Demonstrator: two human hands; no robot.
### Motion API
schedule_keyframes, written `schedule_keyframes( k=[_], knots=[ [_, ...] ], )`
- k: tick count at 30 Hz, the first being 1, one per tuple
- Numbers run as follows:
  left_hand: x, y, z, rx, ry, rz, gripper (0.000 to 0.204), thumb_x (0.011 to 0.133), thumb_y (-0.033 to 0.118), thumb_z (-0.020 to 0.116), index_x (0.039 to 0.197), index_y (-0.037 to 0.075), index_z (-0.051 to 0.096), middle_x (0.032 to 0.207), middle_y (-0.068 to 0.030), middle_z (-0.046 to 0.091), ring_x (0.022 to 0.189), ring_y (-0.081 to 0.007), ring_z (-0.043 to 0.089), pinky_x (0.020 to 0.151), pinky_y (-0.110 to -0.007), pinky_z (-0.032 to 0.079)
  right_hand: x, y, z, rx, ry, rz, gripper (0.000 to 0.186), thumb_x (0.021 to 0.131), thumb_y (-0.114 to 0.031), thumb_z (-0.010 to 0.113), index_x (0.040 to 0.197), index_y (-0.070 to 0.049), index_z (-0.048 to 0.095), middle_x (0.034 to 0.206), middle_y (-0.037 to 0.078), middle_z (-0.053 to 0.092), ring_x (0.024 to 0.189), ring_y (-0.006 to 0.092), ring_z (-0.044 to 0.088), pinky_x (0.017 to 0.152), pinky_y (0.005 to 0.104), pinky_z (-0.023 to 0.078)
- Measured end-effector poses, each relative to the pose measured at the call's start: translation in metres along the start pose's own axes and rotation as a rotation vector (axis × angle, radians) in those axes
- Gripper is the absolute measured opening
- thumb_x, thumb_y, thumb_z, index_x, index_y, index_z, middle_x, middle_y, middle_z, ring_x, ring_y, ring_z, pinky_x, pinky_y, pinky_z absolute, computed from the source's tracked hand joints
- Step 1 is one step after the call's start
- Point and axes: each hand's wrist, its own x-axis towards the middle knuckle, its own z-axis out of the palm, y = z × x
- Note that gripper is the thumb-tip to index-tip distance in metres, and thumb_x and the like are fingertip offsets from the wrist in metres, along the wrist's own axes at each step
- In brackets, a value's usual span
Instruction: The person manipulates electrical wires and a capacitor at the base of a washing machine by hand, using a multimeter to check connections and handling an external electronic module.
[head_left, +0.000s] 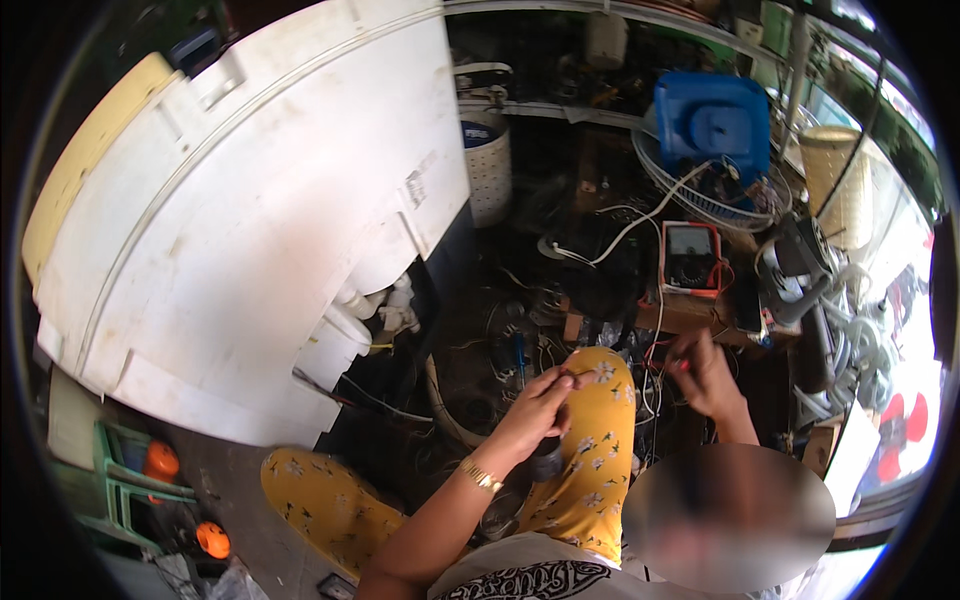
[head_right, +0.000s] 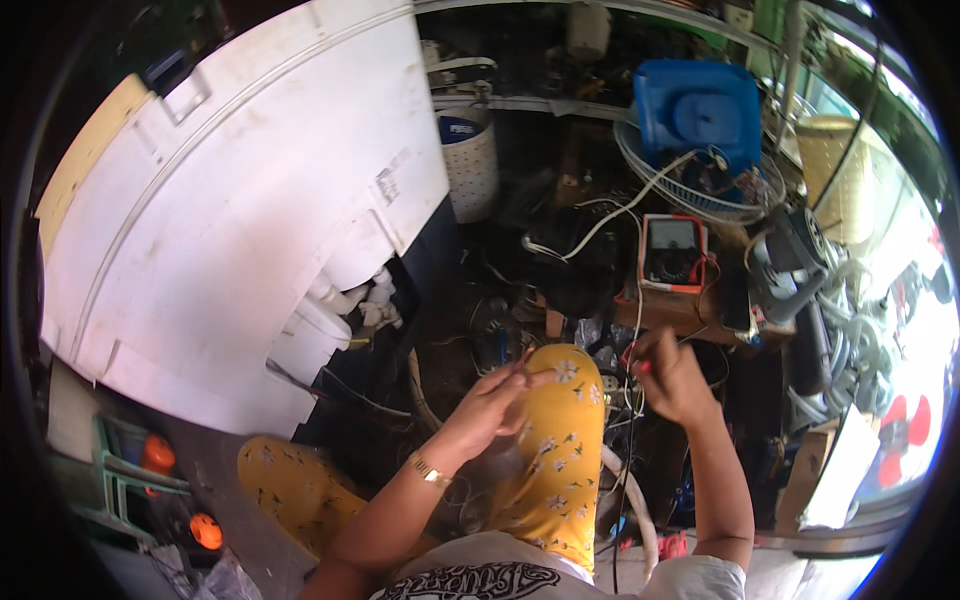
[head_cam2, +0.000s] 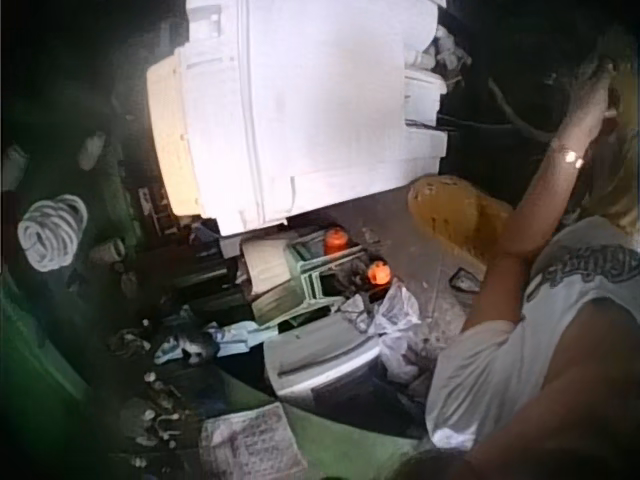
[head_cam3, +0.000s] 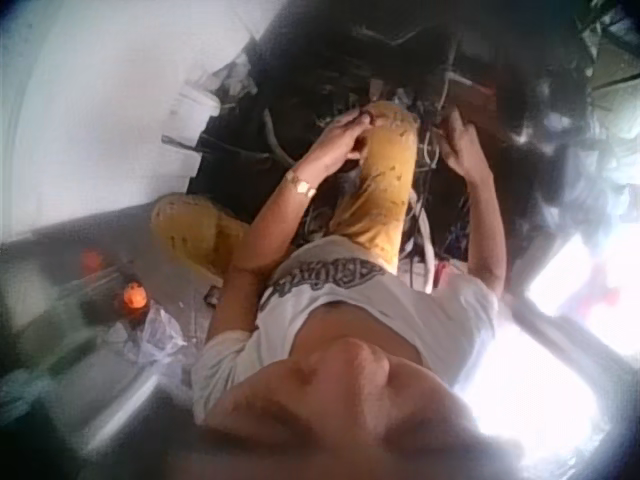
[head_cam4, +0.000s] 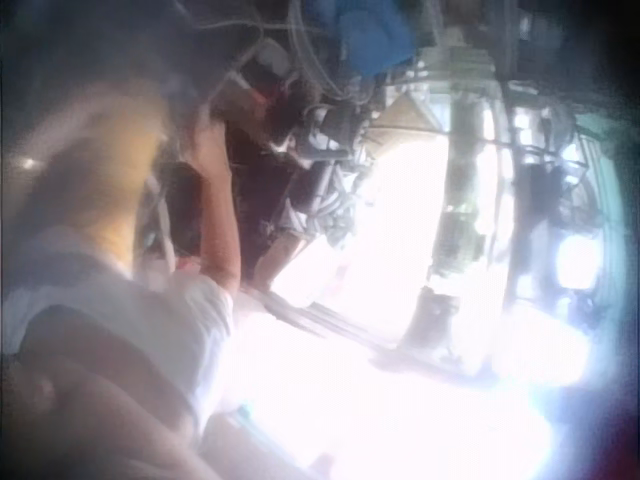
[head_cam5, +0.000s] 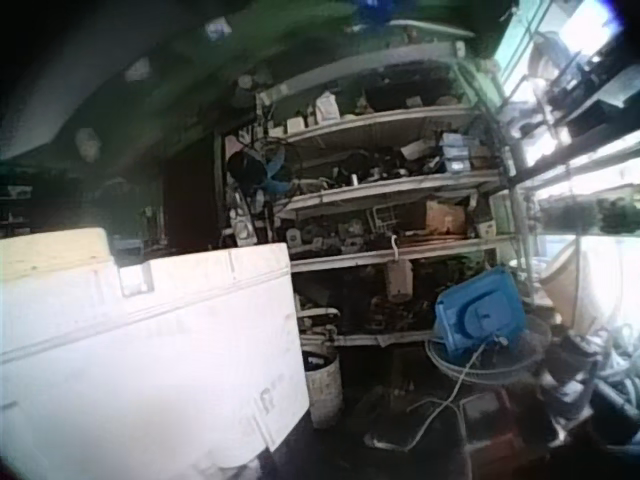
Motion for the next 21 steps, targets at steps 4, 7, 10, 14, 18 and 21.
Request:
schedule_keyframes(
  k=[4,7,10,14,18,21],
  knots=[
    [0.015,-0.007,0.0,-0.145,-0.049,-0.089,0.022,0.104,0.026,0.042,0.112,0.007,0.05,0.109,-0.0001,0.067,0.053,-0.0047,0.046,0.046,-0.019,0.03,0.004,-0.031,0.019,-0.036,-0.371,-0.061,0.021,0.074,-0.001,0.062,0.093,-0.003,0.053,0.075,0.013,0.062,0.067,0.0349,0.063,0.059,0.0384,0.049],
    [0.02,-0.018,0.001,-0.079,-0.029,-0.011,0.024,0.104,0.023,0.04,0.116,0.005,0.051,0.106,-0.0033,0.065,0.054,-0.0046,0.046,0.047,-0.018,0.033,0.006,-0.03,0.021,0.029,-0.482,-0.036,0.024,0.074,-0.001,0.061,0.097,-0.002,0.054,0.076,0.012,0.064,0.069,0.0307,0.065,0.062,0.0357,0.05],
    [0.018,-0.027,0.014,0.103,-0.081,0.151,0.022,0.104,0.019,0.04,0.113,0.004,0.052,0.096,-0.003,0.064,0.055,-0.0034,0.044,0.049,-0.017,0.036,0.015,-0.014,0.027,0.288,-0.258,0.157,0.025,0.081,-0.01,0.062,0.103,-0.001,0.056,0.081,0.011,0.067,0.066,0.0213,0.063,0.059,0.0314,0.047],
    [0.01,-0.044,0.021,0.457,-0.114,0.387,0.018,0.103,0.017,0.043,0.107,0.002,0.052,0.093,-0.0026,0.065,0.06,-0.0056,0.048,0.055,-0.022,0.042,0.055,-0.021,0.043,0.625,-0.248,0.502,0.036,0.089,-0.026,0.063,0.113,0.0,0.056,0.084,0.008,0.07,0.058,0.0064,0.052,0.05,0.0231,0.039],
    [-0.001,-0.035,0.05,0.789,-0.168,0.447,0.016,0.099,0.015,0.05,0.096,0.0,0.053,0.083,-0.0094,0.065,0.072,-0.0236,0.062,0.066,-0.037,0.048,0.091,-0.041,0.032,0.654,-0.67,0.593,0.049,0.087,-0.033,0.068,0.12,0.0,0.052,0.08,0.005,0.069,0.053,0.0023,0.039,0.045,0.0181,0.027],
    [-0.005,-0.035,0.059,0.941,-0.149,0.462,0.015,0.096,0.017,0.054,0.095,0.002,0.054,0.084,-0.0185,0.063,0.079,-0.0381,0.062,0.066,-0.042,0.048,0.097,-0.024,0.045,0.588,-0.707,0.432,0.05,0.085,-0.036,0.071,0.117,-0.002,0.054,0.074,0.003,0.068,0.056,0.0058,0.046,0.049,0.0222,0.035]
  ],
)
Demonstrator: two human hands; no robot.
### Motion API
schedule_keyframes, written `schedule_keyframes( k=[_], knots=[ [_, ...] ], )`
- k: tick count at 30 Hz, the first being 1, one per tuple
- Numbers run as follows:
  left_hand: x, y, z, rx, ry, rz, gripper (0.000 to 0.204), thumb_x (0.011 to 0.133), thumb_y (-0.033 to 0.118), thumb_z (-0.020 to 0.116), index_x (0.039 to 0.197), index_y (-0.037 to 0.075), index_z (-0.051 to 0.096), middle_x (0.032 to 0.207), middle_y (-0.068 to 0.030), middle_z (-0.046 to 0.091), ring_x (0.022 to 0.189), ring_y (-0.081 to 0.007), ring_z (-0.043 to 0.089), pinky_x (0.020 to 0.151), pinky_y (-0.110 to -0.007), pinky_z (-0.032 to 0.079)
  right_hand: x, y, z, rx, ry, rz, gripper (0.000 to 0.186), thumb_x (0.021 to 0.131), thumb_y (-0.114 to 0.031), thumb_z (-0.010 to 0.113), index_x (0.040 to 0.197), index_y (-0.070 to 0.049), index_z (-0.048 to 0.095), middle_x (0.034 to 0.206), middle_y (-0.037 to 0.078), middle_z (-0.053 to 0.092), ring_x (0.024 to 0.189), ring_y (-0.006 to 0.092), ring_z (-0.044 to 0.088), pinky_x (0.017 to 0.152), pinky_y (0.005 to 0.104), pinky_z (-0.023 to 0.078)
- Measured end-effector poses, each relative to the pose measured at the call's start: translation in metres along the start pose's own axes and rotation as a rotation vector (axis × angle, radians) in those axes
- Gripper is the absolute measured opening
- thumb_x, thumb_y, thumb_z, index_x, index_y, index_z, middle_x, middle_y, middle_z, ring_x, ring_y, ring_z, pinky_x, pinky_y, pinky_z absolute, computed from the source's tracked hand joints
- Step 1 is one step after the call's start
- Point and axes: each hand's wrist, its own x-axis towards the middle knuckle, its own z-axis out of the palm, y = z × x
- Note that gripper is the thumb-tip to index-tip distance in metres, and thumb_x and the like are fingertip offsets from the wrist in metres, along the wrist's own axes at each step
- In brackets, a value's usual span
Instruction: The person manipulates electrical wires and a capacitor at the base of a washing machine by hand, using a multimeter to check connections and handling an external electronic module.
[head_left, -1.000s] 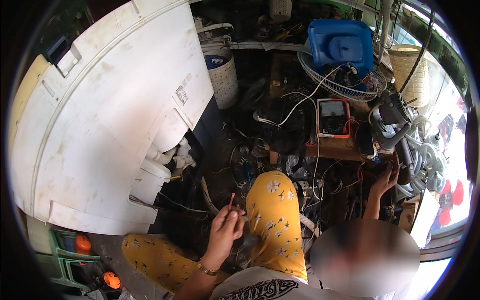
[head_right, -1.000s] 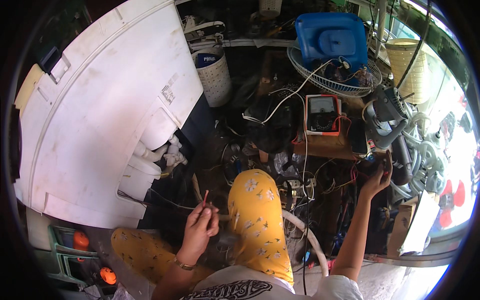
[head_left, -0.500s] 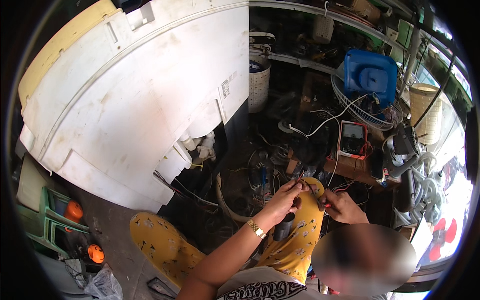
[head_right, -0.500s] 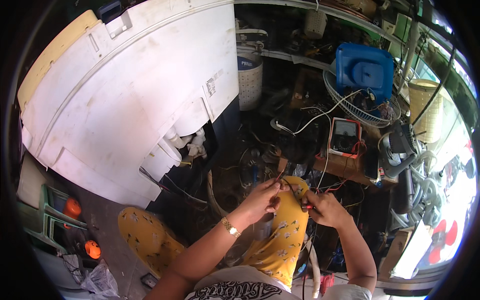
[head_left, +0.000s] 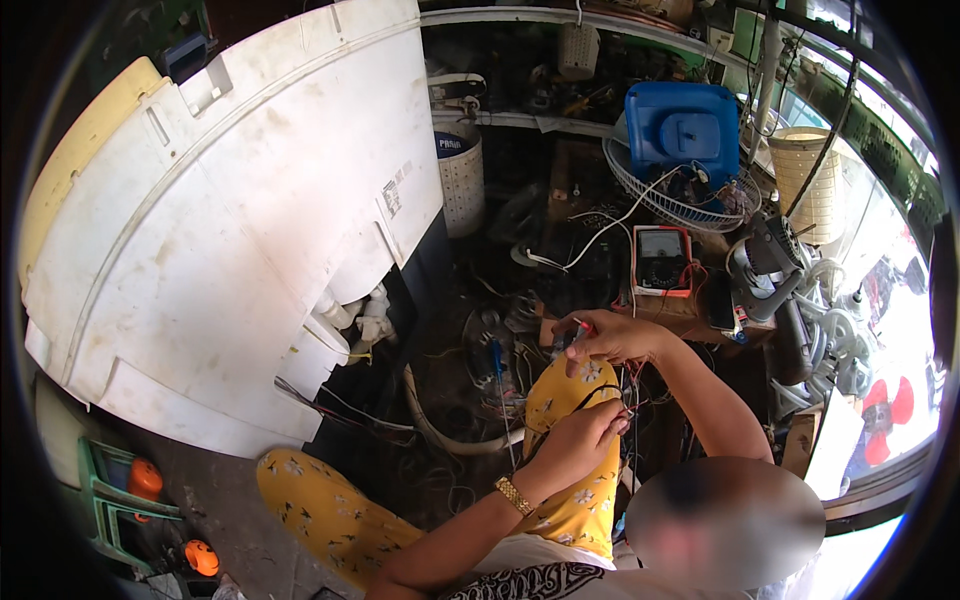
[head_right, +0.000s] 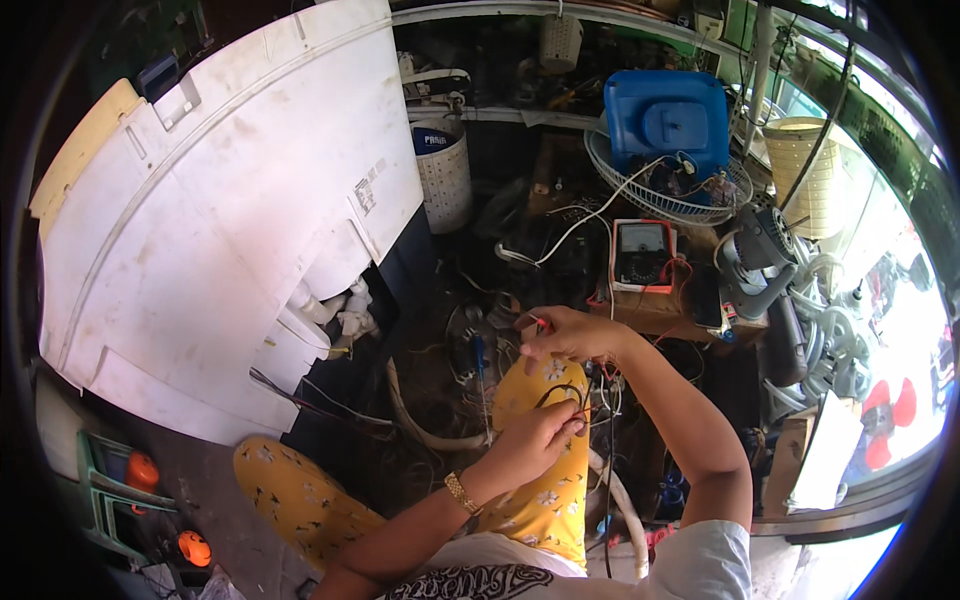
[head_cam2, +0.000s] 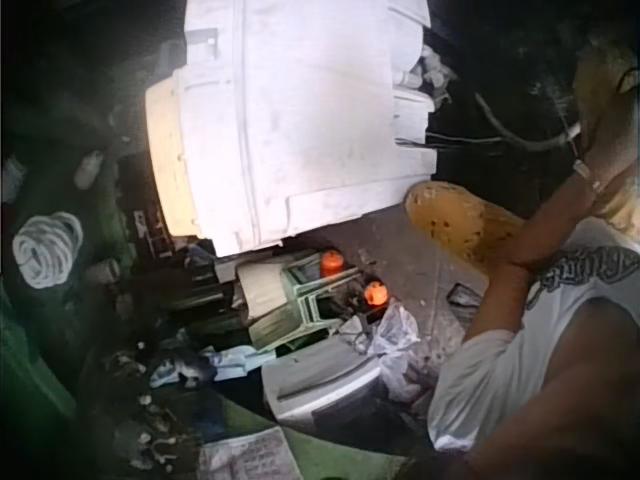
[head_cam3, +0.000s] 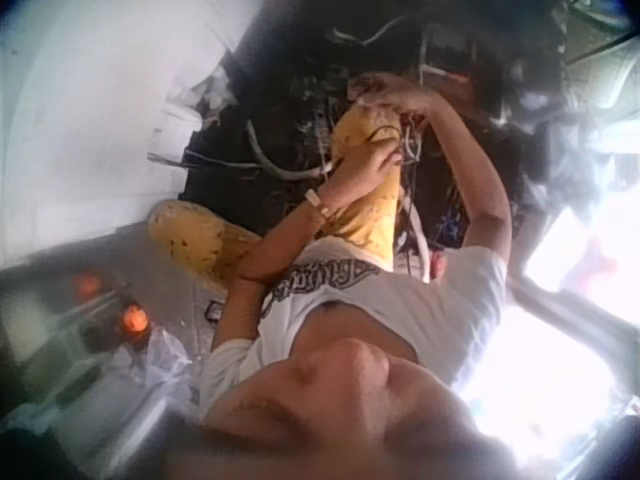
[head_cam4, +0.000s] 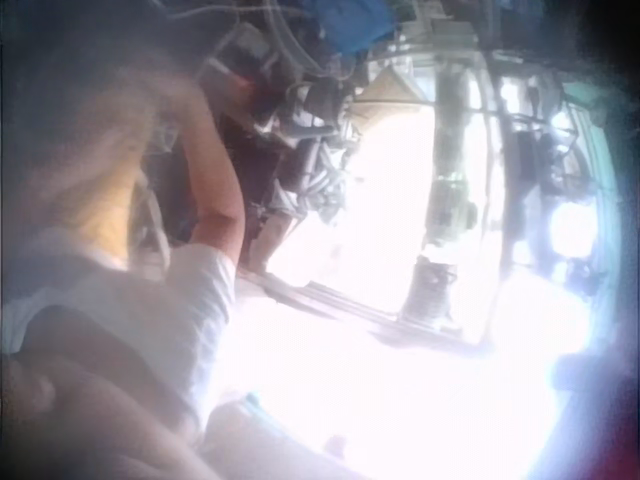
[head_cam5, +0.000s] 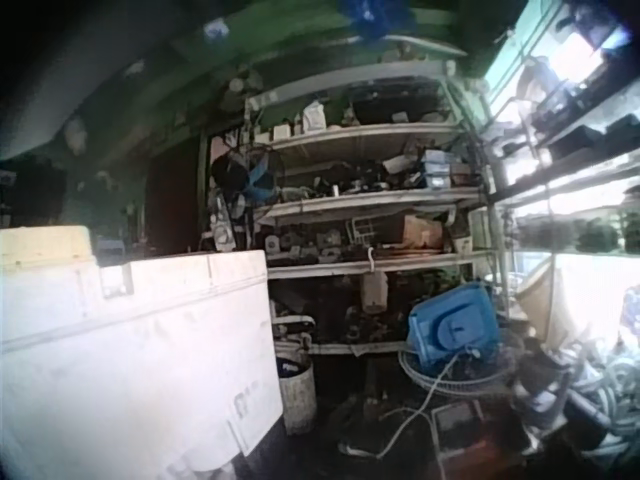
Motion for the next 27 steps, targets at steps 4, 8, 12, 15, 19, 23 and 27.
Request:
schedule_keyframes(
  k=[4,8,12,15,19,23,27],
  knots=[
    [-0.004,-0.008,0.01,0.118,0.026,0.026,0.014,0.095,0.017,0.054,0.096,0.003,0.055,0.084,-0.0168,0.064,0.078,-0.0367,0.063,0.066,-0.043,0.049,-0.004,-0.005,0.0,-0.784,-0.116,0.216,0.038,0.085,-0.039,0.072,0.102,-0.005,0.067,0.08,0.005,0.069,0.07,0.0122,0.06,0.064,0.0309,0.047],
    [-0.006,-0.014,0.023,0.21,0.024,0.069,0.014,0.095,0.017,0.054,0.099,0.004,0.057,0.084,-0.0155,0.064,0.079,-0.0359,0.063,0.068,-0.044,0.05,-0.009,-0.005,0.006,-0.637,-0.374,0.165,0.034,0.08,-0.032,0.076,0.097,-0.003,0.069,0.081,0.006,0.068,0.075,0.0174,0.062,0.067,0.0319,0.048],
    [-0.009,-0.016,0.026,0.189,0.148,0.105,0.015,0.094,0.018,0.055,0.1,0.005,0.058,0.082,-0.015,0.062,0.081,-0.0342,0.064,0.07,-0.042,0.051,-0.021,0.003,0.012,-0.61,-0.175,-0.085,0.033,0.079,-0.021,0.074,0.105,-0.002,0.068,0.089,0.008,0.069,0.077,0.0167,0.063,0.071,0.0324,0.049],
    [-0.017,-0.022,0.006,0.066,0.322,0.07,0.01,0.093,0.012,0.055,0.097,0.003,0.057,0.096,-0.0159,0.058,0.079,-0.0342,0.064,0.064,-0.04,0.052,-0.049,-0.001,0.01,-0.444,0.283,-0.193,0.03,0.079,-0.01,0.071,0.107,0.0,0.067,0.091,0.009,0.069,0.08,0.0161,0.063,0.074,0.032,0.05],
    [-0.022,-0.048,-0.026,-0.525,0.51,-0.169,0.02,0.099,0.018,0.056,0.108,0.002,0.062,0.081,0.0018,0.061,0.068,-0.0077,0.054,0.063,-0.026,0.045,-0.072,0.013,0.027,-0.173,0.536,-0.273,0.023,0.079,0.002,0.069,0.103,0.002,0.068,0.094,0.01,0.069,0.085,0.0153,0.064,0.077,0.03,0.05],
    [-0.026,-0.054,-0.039,-0.745,0.459,-0.347,0.022,0.099,0.018,0.056,0.111,0.001,0.063,0.075,0.0073,0.052,0.058,-0.0014,0.041,0.051,-0.02,0.035,-0.08,0.034,0.064,-0.168,0.509,-0.367,0.02,0.08,0.001,0.071,0.1,0.003,0.068,0.091,0.011,0.069,0.084,0.0167,0.064,0.074,0.0286,0.049],
    [-0.027,-0.047,-0.041,-0.853,0.502,-0.355,0.019,0.099,0.017,0.056,0.107,0.002,0.063,0.07,0.0069,0.047,0.051,0.0,0.035,0.044,-0.018,0.027,-0.077,0.041,0.086,-0.146,0.545,-0.349,0.02,0.08,0.002,0.071,0.1,0.002,0.068,0.09,0.011,0.069,0.083,0.0182,0.065,0.077,0.0287,0.049]
  ],
)
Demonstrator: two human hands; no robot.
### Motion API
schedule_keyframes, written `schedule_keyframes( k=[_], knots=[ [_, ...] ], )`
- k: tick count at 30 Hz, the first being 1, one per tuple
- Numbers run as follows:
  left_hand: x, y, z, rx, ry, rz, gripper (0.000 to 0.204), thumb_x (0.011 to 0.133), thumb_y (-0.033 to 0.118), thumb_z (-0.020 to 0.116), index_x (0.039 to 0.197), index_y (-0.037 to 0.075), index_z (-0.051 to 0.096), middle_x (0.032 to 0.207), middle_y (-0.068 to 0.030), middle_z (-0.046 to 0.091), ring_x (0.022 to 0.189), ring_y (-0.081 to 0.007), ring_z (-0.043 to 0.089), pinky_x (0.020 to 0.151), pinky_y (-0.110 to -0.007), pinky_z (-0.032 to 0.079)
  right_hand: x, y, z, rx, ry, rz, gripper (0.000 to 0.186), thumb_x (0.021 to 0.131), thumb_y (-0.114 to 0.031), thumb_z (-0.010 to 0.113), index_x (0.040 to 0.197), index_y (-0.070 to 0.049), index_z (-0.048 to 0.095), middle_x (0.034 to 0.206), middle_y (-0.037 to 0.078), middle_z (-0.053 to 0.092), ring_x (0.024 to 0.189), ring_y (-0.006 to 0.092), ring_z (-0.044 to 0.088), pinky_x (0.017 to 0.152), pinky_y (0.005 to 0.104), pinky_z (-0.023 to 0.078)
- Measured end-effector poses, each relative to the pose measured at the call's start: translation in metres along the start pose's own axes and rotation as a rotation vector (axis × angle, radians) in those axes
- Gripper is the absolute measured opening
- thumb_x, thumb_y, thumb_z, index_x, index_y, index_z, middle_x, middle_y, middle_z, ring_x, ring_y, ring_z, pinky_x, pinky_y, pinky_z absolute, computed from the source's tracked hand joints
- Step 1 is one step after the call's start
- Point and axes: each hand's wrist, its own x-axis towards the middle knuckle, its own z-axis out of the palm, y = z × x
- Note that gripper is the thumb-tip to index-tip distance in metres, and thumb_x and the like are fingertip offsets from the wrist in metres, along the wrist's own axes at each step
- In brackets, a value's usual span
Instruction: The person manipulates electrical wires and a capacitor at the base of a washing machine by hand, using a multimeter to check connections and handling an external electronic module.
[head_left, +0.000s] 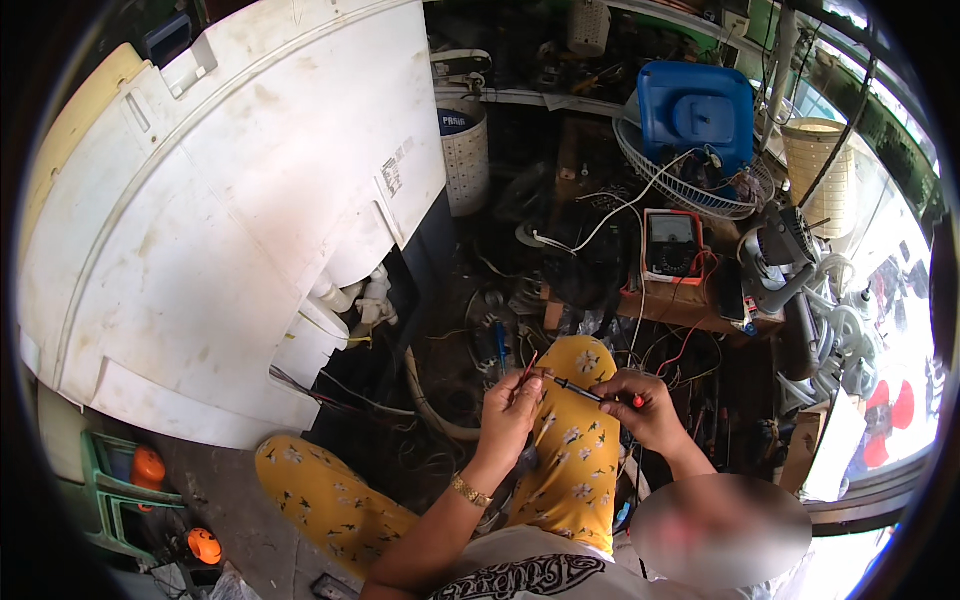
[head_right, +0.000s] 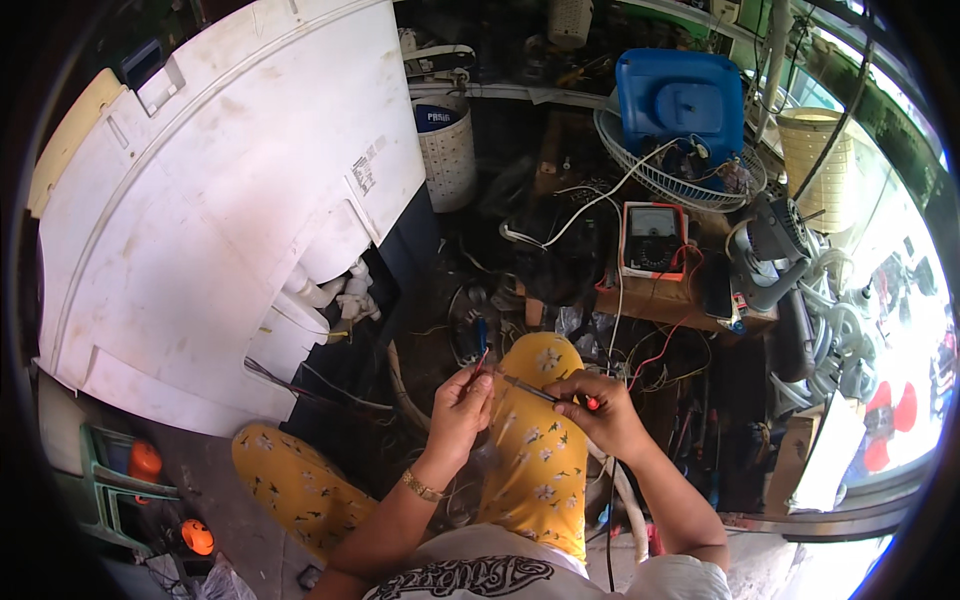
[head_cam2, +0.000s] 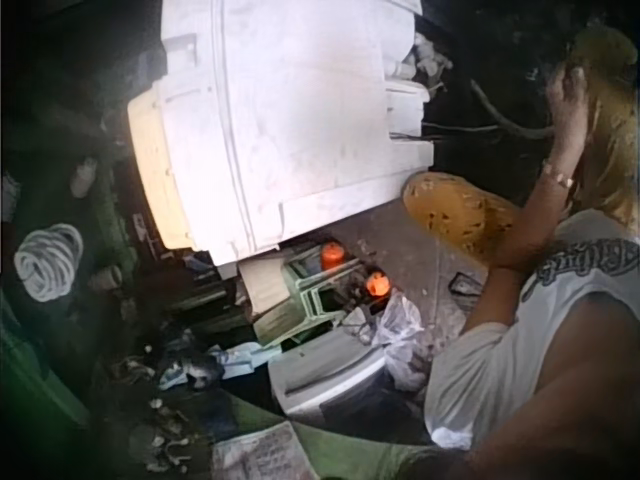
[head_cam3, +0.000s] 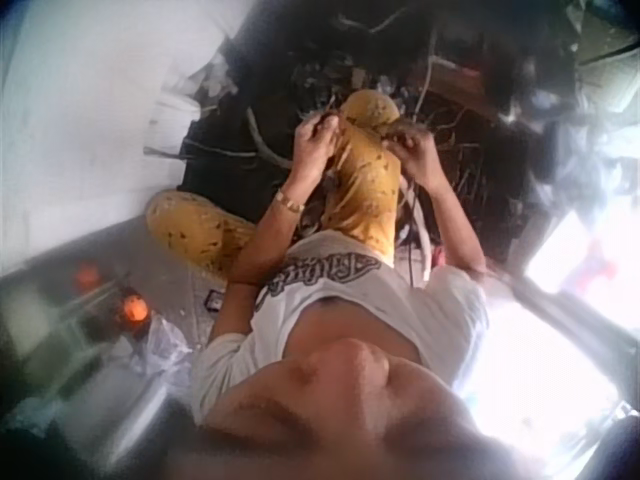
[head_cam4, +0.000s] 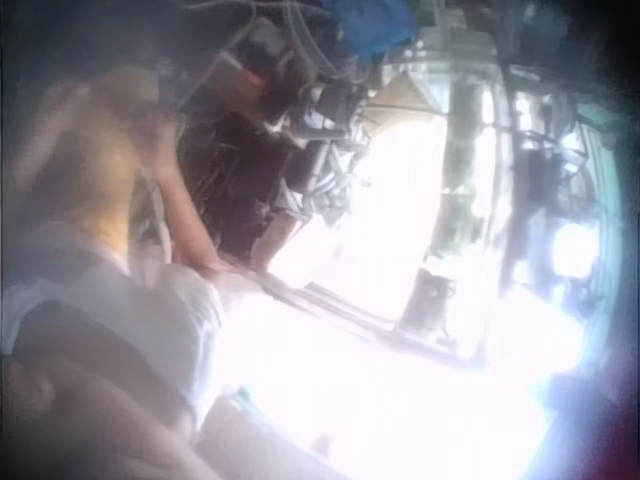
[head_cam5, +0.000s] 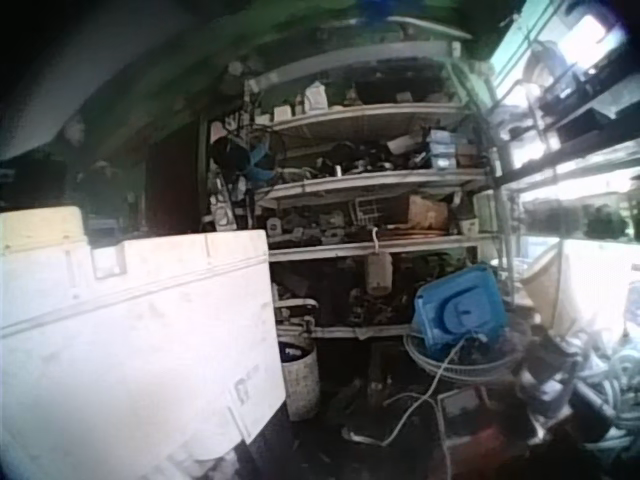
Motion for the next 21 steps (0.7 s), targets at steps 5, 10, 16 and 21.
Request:
schedule_keyframes(
  k=[5,10,16,21],
  knots=[
    [-0.002,0.001,0.002,0.014,0.01,0.028,0.018,0.098,0.018,0.056,0.105,0.002,0.062,0.068,0.007,0.045,0.049,-0.0001,0.034,0.043,-0.018,0.026,-0.005,0.005,0.01,-0.015,0.029,0.023,0.019,0.08,0.002,0.072,0.099,0.002,0.069,0.09,0.011,0.069,0.083,0.019,0.065,0.077,0.0295,0.049],
    [-0.003,-0.001,0.0,0.08,0.02,0.1,0.013,0.096,0.012,0.06,0.095,0.0,0.063,0.073,0.0062,0.052,0.055,0.0013,0.038,0.048,-0.017,0.029,-0.005,0.003,0.015,-0.089,0.02,0.04,0.023,0.078,0.001,0.074,0.1,0.002,0.067,0.088,0.01,0.066,0.081,0.0197,0.064,0.076,0.0303,0.049],
    [-0.004,-0.009,0.005,0.493,0.114,0.481,0.003,0.091,0.001,0.061,0.092,-0.002,0.061,0.074,0.0015,0.057,0.06,-0.0009,0.047,0.053,-0.02,0.039,0.006,-0.017,-0.006,0.029,0.096,0.096,0.018,0.091,-0.009,0.056,0.105,-0.001,0.047,0.087,0.01,0.056,0.075,0.0231,0.058,0.071,0.0321,0.046],
    [-0.007,-0.011,0.009,0.512,0.117,0.418,0.002,0.089,-0.001,0.061,0.091,-0.002,0.061,0.074,-0.0009,0.059,0.061,-0.0013,0.05,0.054,-0.02,0.041,0.02,-0.04,0.016,-0.161,-0.002,-0.091,0.01,0.09,-0.009,0.06,0.095,-0.001,0.057,0.082,0.018,0.064,0.08,0.0369,0.066,0.067,0.0403,0.05]
  ],
)
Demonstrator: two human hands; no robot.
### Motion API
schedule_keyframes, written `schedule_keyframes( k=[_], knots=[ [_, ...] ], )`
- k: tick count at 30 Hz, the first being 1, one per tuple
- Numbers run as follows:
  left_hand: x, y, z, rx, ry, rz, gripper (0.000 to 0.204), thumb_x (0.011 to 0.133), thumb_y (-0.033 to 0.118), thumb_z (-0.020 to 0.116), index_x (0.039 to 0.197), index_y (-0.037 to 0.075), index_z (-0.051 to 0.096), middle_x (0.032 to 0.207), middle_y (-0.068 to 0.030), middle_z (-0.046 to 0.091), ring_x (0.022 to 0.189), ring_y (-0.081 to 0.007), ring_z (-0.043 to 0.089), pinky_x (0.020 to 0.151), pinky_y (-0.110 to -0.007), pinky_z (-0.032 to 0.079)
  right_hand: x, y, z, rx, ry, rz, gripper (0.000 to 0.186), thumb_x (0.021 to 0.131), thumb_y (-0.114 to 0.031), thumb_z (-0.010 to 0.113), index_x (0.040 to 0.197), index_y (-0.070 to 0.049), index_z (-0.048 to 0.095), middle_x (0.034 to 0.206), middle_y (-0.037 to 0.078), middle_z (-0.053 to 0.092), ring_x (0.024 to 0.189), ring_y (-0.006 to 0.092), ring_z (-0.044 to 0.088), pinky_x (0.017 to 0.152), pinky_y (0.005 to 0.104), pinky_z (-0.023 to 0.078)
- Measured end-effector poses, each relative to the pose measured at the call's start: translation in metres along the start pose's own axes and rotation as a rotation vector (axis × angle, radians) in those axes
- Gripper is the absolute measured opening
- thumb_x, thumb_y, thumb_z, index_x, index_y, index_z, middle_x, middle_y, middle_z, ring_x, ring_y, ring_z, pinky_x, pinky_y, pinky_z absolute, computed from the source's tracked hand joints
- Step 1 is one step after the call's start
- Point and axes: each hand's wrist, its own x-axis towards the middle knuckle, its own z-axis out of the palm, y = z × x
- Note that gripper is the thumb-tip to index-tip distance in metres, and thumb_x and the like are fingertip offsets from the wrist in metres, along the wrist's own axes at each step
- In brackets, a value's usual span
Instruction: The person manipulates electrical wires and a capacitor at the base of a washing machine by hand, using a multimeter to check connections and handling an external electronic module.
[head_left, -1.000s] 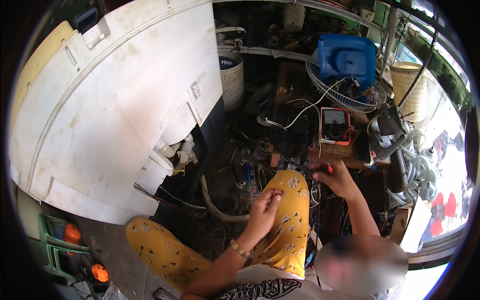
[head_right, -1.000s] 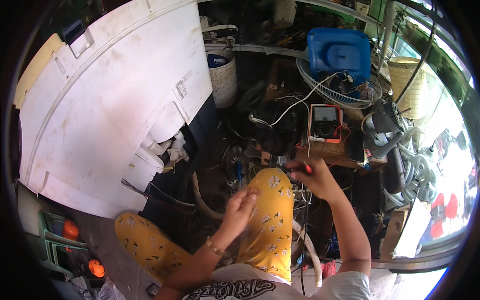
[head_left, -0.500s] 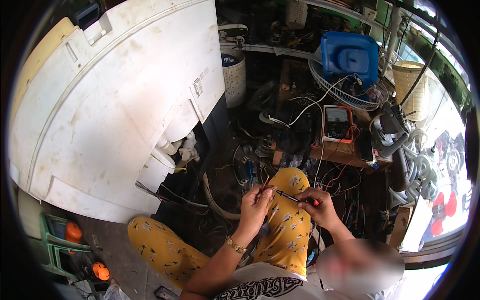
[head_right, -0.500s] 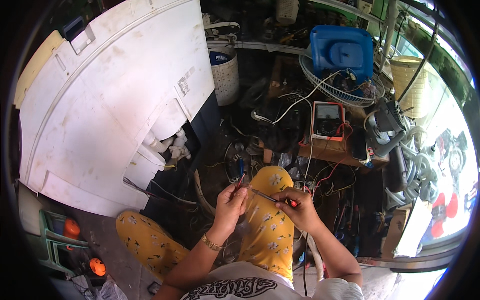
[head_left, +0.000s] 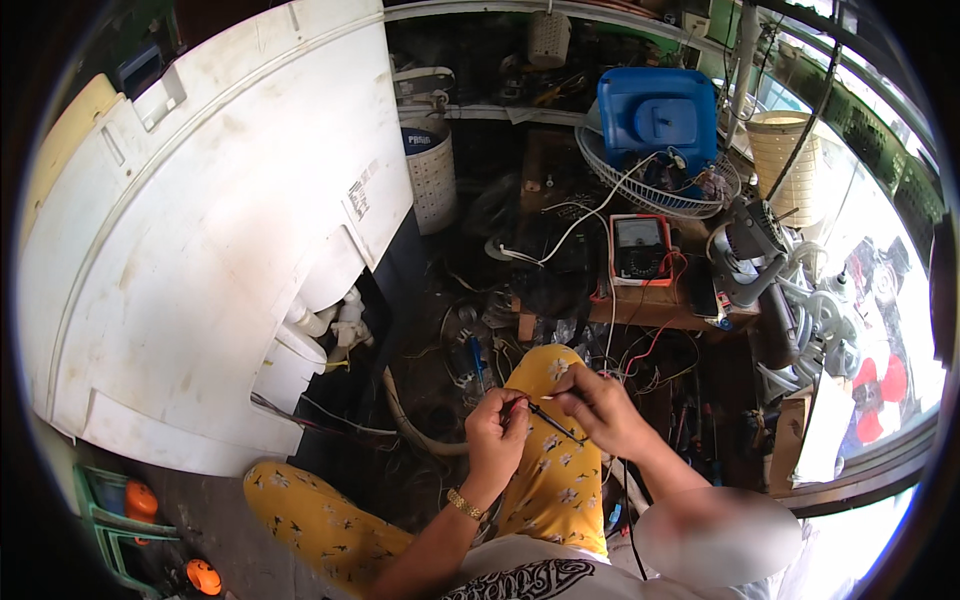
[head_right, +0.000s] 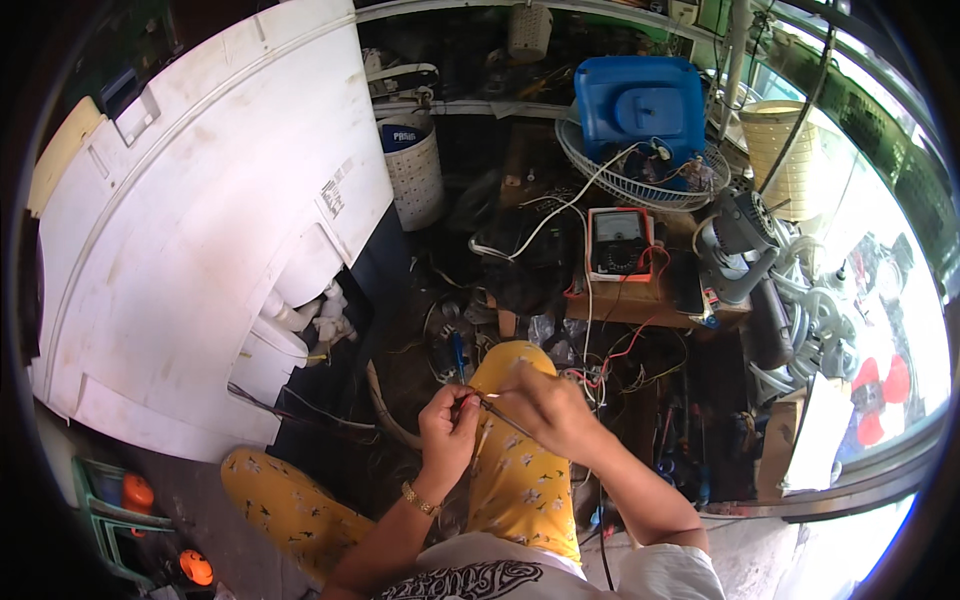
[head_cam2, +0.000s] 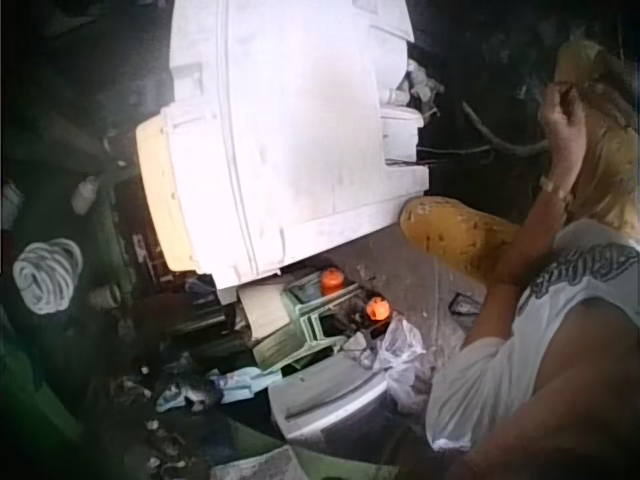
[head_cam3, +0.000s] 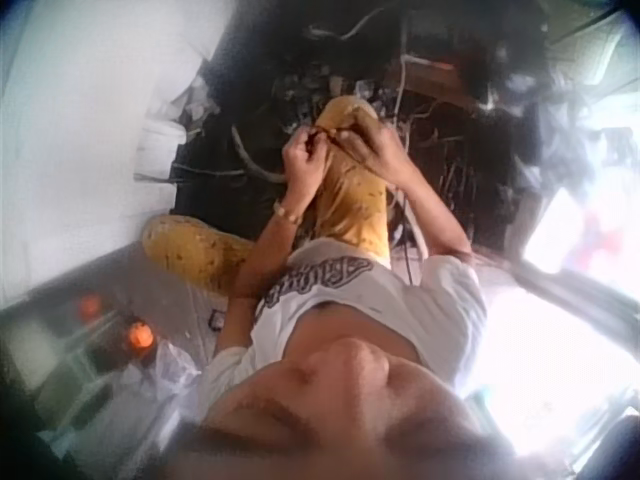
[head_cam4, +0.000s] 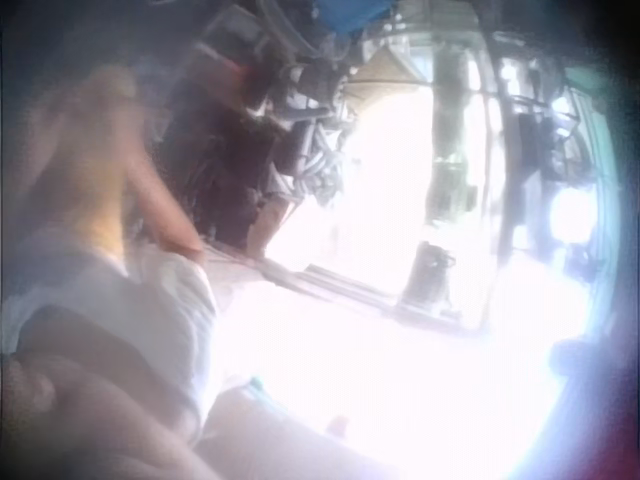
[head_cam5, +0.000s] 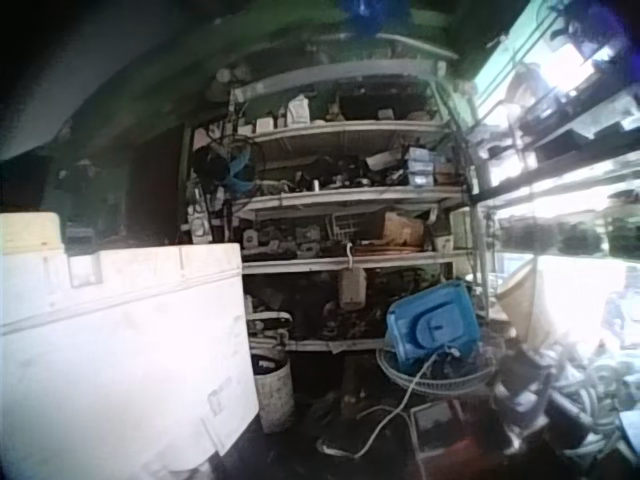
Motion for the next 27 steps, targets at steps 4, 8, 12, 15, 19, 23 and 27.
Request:
schedule_keyframes(
  k=[4,8,12,15,19,23,27],
  knots=[
    [0.0,-0.004,0.005,-0.023,-0.016,0.003,0.002,0.088,-0.003,0.061,0.09,-0.002,0.06,0.074,-0.0019,0.059,0.06,-0.0031,0.051,0.056,-0.02,0.042,-0.002,0.004,0.017,0.035,0.123,0.026,0.017,0.087,-0.011,0.064,0.1,-0.001,0.059,0.081,0.015,0.065,0.075,0.0342,0.066,0.065,0.0385,0.051],
    [-0.002,-0.011,0.006,-0.011,-0.019,0.044,0.002,0.089,-0.003,0.06,0.09,-0.002,0.06,0.075,0.0007,0.056,0.063,-0.0022,0.047,0.057,-0.02,0.04,0.002,0.006,0.02,-0.059,0.058,0.047,0.015,0.088,-0.005,0.063,0.101,0.001,0.063,0.083,0.013,0.066,0.079,0.0253,0.068,0.068,0.0318,0.052],
    [-0.001,-0.02,0.004,-0.003,-0.029,0.106,0.005,0.086,-0.003,0.062,0.09,-0.003,0.059,0.075,-0.0047,0.059,0.059,-0.0067,0.051,0.058,-0.023,0.043,0.004,0.004,0.022,-0.08,0.083,-0.009,0.01,0.087,-0.001,0.062,0.096,0.001,0.065,0.086,0.013,0.068,0.078,0.0267,0.069,0.07,0.0315,0.053],
    [-0.001,-0.013,0.006,0.019,-0.05,0.08,0.005,0.086,-0.003,0.062,0.09,-0.003,0.059,0.074,-0.0036,0.058,0.057,-0.0064,0.05,0.057,-0.022,0.042,0.003,0.006,0.027,-0.069,0.169,-0.033,0.009,0.084,-0.008,0.066,0.092,-0.003,0.066,0.081,0.013,0.066,0.074,0.0297,0.066,0.065,0.0362,0.051],
    [-0.002,-0.008,0.006,0.01,-0.077,0.039,0.006,0.086,-0.002,0.062,0.091,-0.002,0.059,0.073,-0.0026,0.057,0.058,-0.0046,0.048,0.055,-0.022,0.041,0.003,0.006,0.027,-0.06,0.17,-0.025,0.009,0.085,-0.009,0.066,0.091,-0.003,0.066,0.081,0.013,0.066,0.074,0.0301,0.065,0.065,0.0362,0.05],
    [-0.002,-0.005,0.006,-0.011,-0.062,0.039,0.005,0.089,-0.001,0.061,0.093,-0.002,0.06,0.074,-0.0014,0.056,0.06,-0.0028,0.046,0.055,-0.021,0.04,0.002,0.011,0.027,-0.109,0.125,-0.048,0.017,0.086,-0.009,0.063,0.1,-0.001,0.057,0.081,0.014,0.065,0.075,0.0329,0.065,0.066,0.0372,0.05],
    [-0.002,0.0,0.005,-0.152,-0.015,-0.034,0.004,0.093,0.002,0.058,0.096,-0.001,0.06,0.077,0.0015,0.057,0.065,-0.002,0.046,0.058,-0.019,0.04,-0.004,0.013,0.022,-0.103,0.153,-0.008,0.038,0.08,-0.001,0.066,0.107,0.001,0.039,0.09,0.015,0.056,0.081,0.033,0.061,0.07,0.037,0.049]
  ],
)
